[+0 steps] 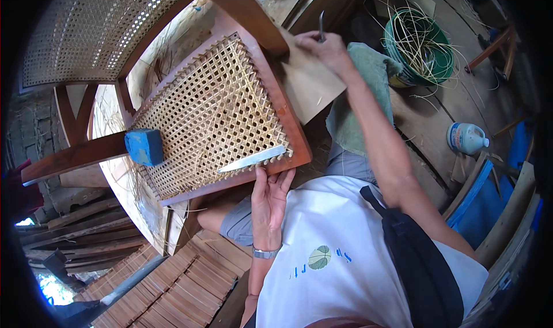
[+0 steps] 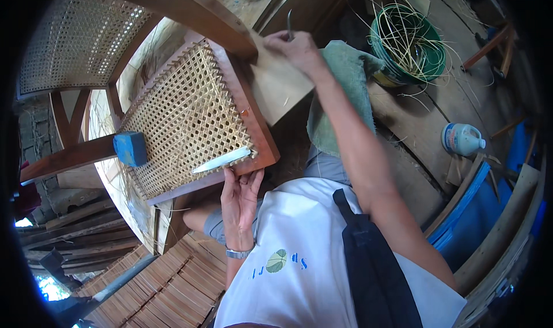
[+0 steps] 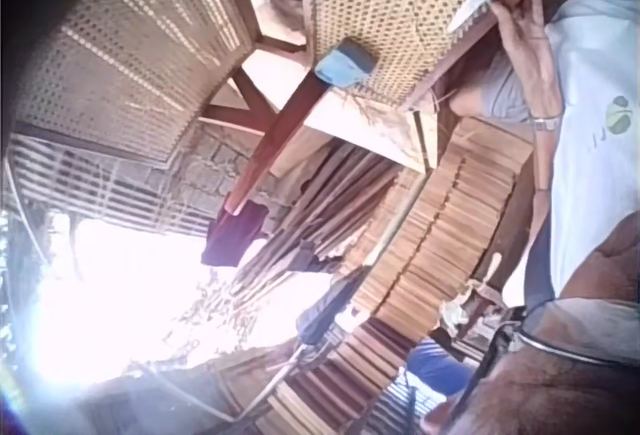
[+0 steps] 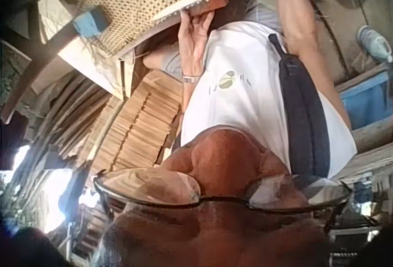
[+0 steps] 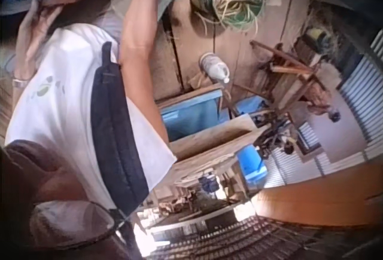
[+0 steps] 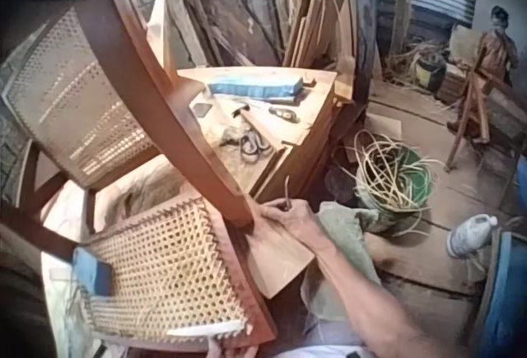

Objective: Weaving and securing cane mesh onto a wooden chair seat using rattan strands and tools.

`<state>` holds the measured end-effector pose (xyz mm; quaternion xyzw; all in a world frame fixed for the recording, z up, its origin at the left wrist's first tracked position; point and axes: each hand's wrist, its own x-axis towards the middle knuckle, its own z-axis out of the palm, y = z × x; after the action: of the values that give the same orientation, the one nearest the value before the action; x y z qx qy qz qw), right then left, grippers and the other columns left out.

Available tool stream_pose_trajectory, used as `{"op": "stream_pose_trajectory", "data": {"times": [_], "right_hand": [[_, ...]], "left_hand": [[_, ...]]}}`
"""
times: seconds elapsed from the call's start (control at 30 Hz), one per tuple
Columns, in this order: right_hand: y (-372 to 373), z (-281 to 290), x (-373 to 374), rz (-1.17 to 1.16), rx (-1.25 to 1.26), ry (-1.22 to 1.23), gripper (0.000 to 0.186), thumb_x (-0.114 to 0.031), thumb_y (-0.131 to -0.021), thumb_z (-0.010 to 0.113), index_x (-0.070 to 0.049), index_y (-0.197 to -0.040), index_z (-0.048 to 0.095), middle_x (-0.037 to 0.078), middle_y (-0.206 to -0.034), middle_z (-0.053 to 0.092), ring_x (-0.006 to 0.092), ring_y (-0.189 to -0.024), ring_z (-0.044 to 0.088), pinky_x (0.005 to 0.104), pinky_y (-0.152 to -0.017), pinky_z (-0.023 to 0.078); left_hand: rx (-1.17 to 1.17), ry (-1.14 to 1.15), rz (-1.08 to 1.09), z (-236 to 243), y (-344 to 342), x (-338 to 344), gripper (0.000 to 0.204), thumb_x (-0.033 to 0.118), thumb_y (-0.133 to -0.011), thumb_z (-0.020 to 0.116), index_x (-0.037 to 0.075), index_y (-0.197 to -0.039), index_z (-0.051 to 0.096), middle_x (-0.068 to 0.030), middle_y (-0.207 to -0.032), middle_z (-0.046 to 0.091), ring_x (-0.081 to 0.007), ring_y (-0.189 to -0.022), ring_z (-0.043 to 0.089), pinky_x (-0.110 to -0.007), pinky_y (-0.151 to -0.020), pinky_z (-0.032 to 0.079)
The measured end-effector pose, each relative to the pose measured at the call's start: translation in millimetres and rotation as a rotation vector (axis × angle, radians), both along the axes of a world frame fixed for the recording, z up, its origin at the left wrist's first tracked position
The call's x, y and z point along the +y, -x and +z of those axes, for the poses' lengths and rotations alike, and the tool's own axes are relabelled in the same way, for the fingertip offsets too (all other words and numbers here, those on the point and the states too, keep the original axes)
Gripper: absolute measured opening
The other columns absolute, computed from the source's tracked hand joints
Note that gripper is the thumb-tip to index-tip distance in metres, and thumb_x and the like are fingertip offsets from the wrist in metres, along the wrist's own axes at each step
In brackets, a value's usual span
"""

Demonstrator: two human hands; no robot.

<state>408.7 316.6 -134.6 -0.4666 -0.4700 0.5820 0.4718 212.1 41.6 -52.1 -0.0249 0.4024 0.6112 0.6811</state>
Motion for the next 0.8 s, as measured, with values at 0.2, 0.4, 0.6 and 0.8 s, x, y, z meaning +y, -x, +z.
{"op": "stream_pose_trajectory", "data": {"times": [0.2,0.4,0.6,0.8], "right_hand": [[-15.2,44.3,-14.2,0.053,-0.184,0.076,0.031,-0.030,-0.093,0.070,-0.002,-0.104,0.076,0.001,-0.089,0.070,0.0076,-0.084,0.059,0.0264,-0.081,0.046],[-16.6,28.2,20.8,0.239,-0.288,0.075,0.027,-0.027,-0.091,0.069,-0.001,-0.097,0.074,-0.001,-0.084,0.067,0.0066,-0.081,0.058,0.0250,-0.078,0.045],[4.8,10.3,59.3,0.234,-0.293,-0.019,0.032,-0.033,-0.097,0.065,-0.001,-0.092,0.071,-0.002,-0.078,0.064,0.0052,-0.071,0.053,0.0243,-0.067,0.044],[-8.1,83.5,-5.4,0.274,-0.714,0.174,0.048,-0.045,-0.090,0.070,0.000,-0.108,0.070,0.002,-0.073,0.060,0.0112,-0.063,0.053,0.0298,-0.057,0.043]], "left_hand": [[-0.017,0.011,0.001,-3.8,5.1,-1.2,0.035,0.027,-0.105,0.051,0.007,-0.134,0.052,-0.0122,-0.132,0.058,-0.0274,-0.127,0.054,-0.048,-0.110,0.047],[0.031,-0.001,-0.035,-0.6,4.1,0.8,0.034,0.026,-0.105,0.050,0.006,-0.133,0.052,-0.0119,-0.131,0.059,-0.0258,-0.125,0.056,-0.047,-0.110,0.047],[0.024,0.022,-0.023,-5.0,5.4,1.3,0.036,0.026,-0.105,0.051,0.004,-0.134,0.051,-0.0132,-0.132,0.058,-0.0268,-0.126,0.056,-0.047,-0.108,0.049],[0.089,0.000,-0.086,3.2,11.1,2.9,0.040,0.026,-0.105,0.052,-0.002,-0.132,0.051,-0.0164,-0.129,0.060,-0.0288,-0.118,0.061,-0.046,-0.104,0.052]]}}
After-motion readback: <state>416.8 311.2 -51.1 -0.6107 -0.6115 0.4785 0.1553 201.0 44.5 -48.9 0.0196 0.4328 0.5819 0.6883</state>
